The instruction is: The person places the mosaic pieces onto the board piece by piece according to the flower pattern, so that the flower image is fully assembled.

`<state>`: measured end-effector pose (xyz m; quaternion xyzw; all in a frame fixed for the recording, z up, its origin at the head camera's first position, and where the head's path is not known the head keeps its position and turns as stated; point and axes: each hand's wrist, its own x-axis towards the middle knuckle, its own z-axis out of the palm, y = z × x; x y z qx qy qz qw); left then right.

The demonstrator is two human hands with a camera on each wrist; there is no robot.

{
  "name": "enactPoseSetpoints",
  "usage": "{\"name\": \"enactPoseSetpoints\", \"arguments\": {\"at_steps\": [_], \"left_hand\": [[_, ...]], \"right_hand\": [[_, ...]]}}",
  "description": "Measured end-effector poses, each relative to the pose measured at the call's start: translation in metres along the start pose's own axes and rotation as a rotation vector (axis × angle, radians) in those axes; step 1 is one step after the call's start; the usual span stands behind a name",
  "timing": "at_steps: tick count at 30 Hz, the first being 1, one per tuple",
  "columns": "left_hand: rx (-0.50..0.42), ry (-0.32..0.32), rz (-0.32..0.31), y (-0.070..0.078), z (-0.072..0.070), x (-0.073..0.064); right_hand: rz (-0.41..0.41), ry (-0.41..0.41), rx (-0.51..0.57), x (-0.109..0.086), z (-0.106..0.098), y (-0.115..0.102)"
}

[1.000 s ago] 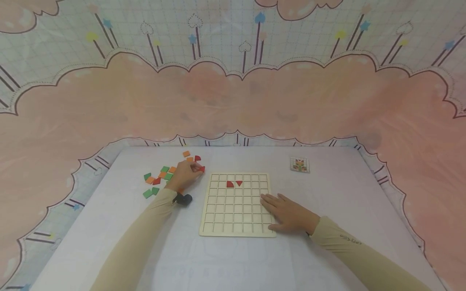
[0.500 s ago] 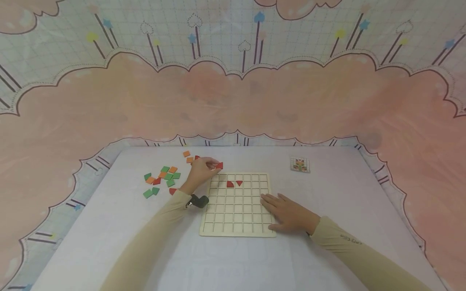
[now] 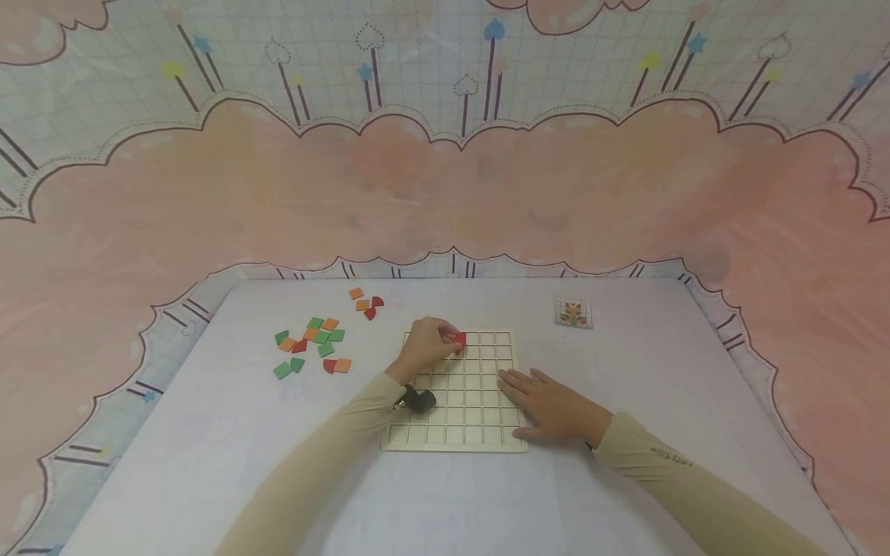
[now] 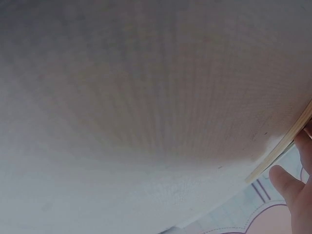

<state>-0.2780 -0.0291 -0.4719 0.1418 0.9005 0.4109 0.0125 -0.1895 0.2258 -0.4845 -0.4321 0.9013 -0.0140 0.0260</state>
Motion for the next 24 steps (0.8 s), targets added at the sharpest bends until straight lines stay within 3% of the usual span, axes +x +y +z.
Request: {"name": "enactPoseSetpoints", "arguments": {"at_steps": [8,16,24], "left_hand": [[0.054,-0.040,0.017,0.006,0.015,0.005],[0.196,-0.063,0.036,0.014,0.023,0.006],[0.162,-0.073,0.039,0.013,0.024,0.004]], "right_hand": [[0.011,-0.033,0.013,0.001,-0.003,-0.001],[0.012,-0.025,0.010,0.001,-0.003,0.000],[0.029,-0.057,0.018,0.001,-0.003,0.000]]}}
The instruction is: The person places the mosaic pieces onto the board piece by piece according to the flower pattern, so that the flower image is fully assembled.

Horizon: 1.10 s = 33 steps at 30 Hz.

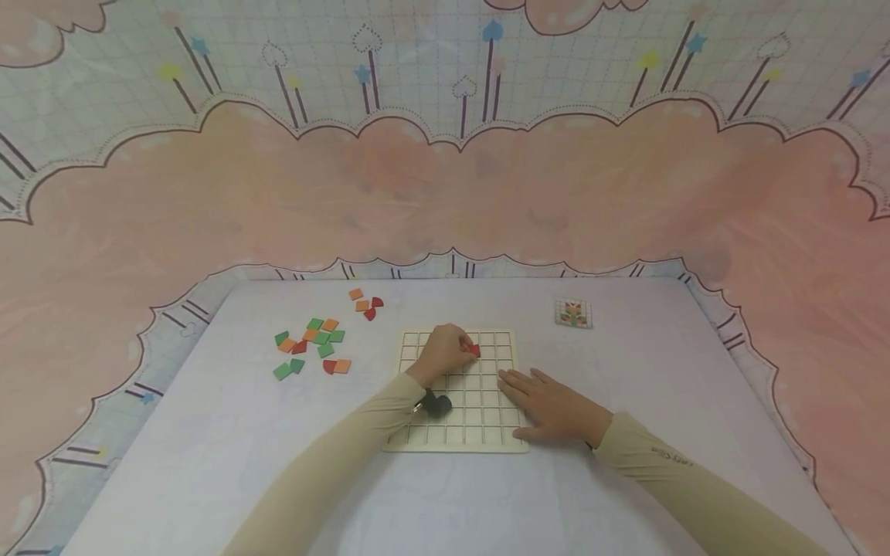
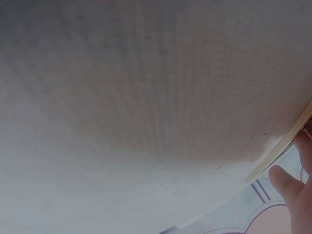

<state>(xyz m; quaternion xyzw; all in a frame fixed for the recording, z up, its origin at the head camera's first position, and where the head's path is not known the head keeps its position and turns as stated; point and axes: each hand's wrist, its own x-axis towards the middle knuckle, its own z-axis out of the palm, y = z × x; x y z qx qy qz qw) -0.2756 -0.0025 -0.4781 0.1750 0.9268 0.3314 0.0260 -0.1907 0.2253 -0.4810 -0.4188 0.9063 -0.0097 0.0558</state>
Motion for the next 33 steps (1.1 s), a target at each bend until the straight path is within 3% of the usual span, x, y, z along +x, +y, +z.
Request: {"name": "enactPoseSetpoints", "arguments": {"at_steps": [5,13,23,29,33], "left_hand": [[-0.010,-0.004,0.032,-0.004,0.001,0.001],[0.069,-0.006,0.058,-0.004,0.003,0.003],[0.058,-0.044,0.042,-0.003,-0.001,0.002],[0.061,-0.061,0.033,-0.002,-0.002,0.000],[0.001,-0.063,0.013,-0.004,-0.013,-0.003]], "right_hand": [[0.015,-0.021,0.018,0.001,-0.001,0.000],[0.001,-0.004,0.007,0.002,0.000,-0.001],[-0.031,0.061,-0.013,-0.001,-0.003,-0.003],[-0.008,0.027,-0.014,0.000,0.001,-0.001],[0.005,-0.001,0.003,0.001,0.004,0.001]]}}
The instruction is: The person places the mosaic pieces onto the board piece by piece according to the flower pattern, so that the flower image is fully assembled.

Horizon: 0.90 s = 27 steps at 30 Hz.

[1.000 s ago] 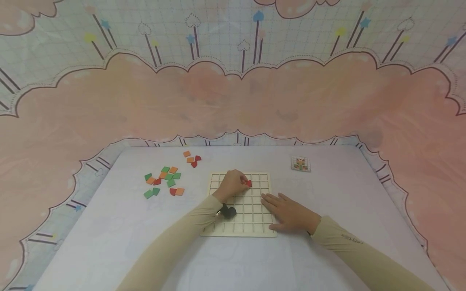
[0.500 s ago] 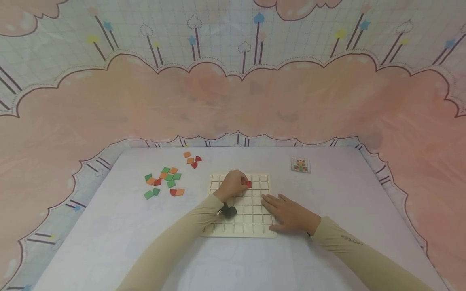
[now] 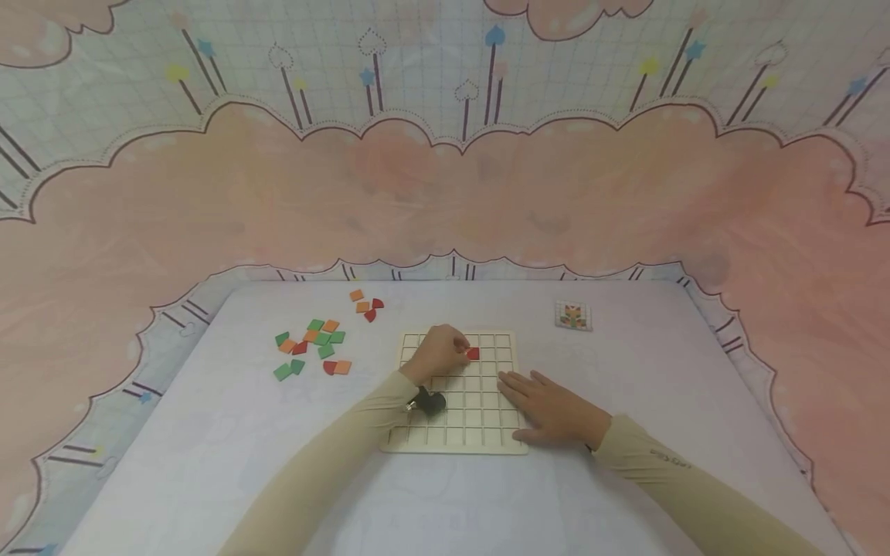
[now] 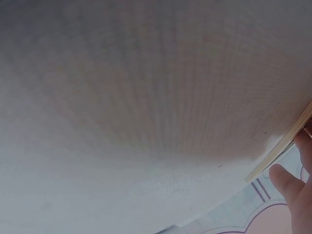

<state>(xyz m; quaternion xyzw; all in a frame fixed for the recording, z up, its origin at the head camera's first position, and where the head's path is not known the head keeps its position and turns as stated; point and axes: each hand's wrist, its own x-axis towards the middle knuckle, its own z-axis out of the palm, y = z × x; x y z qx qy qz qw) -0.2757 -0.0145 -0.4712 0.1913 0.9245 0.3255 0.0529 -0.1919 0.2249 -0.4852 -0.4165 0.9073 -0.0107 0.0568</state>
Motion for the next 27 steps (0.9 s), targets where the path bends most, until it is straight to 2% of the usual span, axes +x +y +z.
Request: {"name": "enactPoseSetpoints", "arguments": {"at_steps": [5,11,14,20,23,27], "left_hand": [[-0.095,-0.001,0.030,-0.012,-0.023,-0.006],[-0.139,0.014,0.090,-0.038,-0.052,-0.015],[-0.145,0.046,0.093,-0.052,-0.068,-0.022],[-0.114,0.114,0.049,-0.080,-0.106,-0.039],[-0.144,0.145,0.002,-0.095,-0.124,-0.047],[-0.210,0.178,-0.094,-0.116,-0.143,-0.058]], "right_hand": [[0.005,-0.004,0.017,0.001,-0.001,-0.002],[0.016,-0.021,0.021,0.001,-0.005,-0.005],[0.019,-0.024,0.029,0.001,-0.007,-0.007],[0.007,-0.019,0.012,0.001,-0.007,-0.005],[0.006,-0.018,0.014,0.001,-0.006,-0.005],[0.015,-0.027,0.014,0.001,-0.005,-0.005]]}}
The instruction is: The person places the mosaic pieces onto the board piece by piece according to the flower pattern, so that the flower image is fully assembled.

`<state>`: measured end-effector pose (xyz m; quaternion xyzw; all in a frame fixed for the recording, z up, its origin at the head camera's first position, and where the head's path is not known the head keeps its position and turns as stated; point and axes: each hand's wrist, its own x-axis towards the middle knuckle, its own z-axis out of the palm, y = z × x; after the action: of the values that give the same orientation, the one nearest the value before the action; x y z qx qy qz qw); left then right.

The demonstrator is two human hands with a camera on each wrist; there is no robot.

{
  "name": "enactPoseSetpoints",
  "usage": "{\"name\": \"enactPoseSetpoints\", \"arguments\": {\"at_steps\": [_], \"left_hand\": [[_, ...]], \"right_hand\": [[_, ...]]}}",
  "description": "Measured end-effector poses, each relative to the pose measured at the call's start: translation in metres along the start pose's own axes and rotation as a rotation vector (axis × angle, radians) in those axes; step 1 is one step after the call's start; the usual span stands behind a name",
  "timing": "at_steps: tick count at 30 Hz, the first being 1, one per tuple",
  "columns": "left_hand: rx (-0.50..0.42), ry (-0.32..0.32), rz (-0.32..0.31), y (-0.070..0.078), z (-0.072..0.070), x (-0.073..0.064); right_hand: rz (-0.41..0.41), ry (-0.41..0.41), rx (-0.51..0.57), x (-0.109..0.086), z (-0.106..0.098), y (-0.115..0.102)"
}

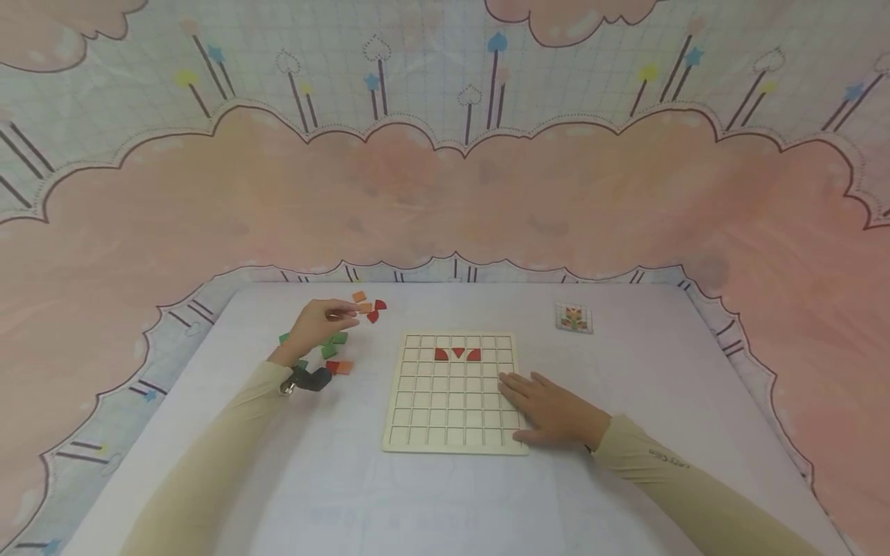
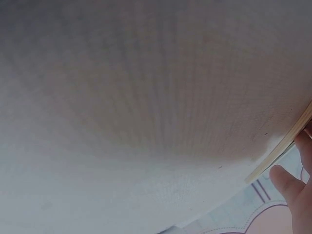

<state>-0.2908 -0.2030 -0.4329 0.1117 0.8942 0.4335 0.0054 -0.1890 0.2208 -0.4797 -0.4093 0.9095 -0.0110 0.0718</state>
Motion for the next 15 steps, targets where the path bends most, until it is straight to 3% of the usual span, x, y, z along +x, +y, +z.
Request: {"name": "enactPoseSetpoints", "arguments": {"at_steps": [3,6,10,15], "left_hand": [[-0.001,-0.002,-0.030,-0.013,-0.012,-0.004],[0.001,-0.056,-0.030,-0.024,-0.018,-0.008],[0.027,-0.168,-0.016,-0.034,-0.017,-0.013],[0.045,-0.264,-0.012,-0.045,-0.010,-0.019]], "right_hand": [[0.005,0.000,0.002,-0.001,0.001,0.000],[0.007,0.003,0.009,-0.001,0.000,-0.001],[0.004,0.009,0.003,-0.001,0.001,0.000],[-0.003,0.020,0.014,-0.002,0.001,0.000]]}}
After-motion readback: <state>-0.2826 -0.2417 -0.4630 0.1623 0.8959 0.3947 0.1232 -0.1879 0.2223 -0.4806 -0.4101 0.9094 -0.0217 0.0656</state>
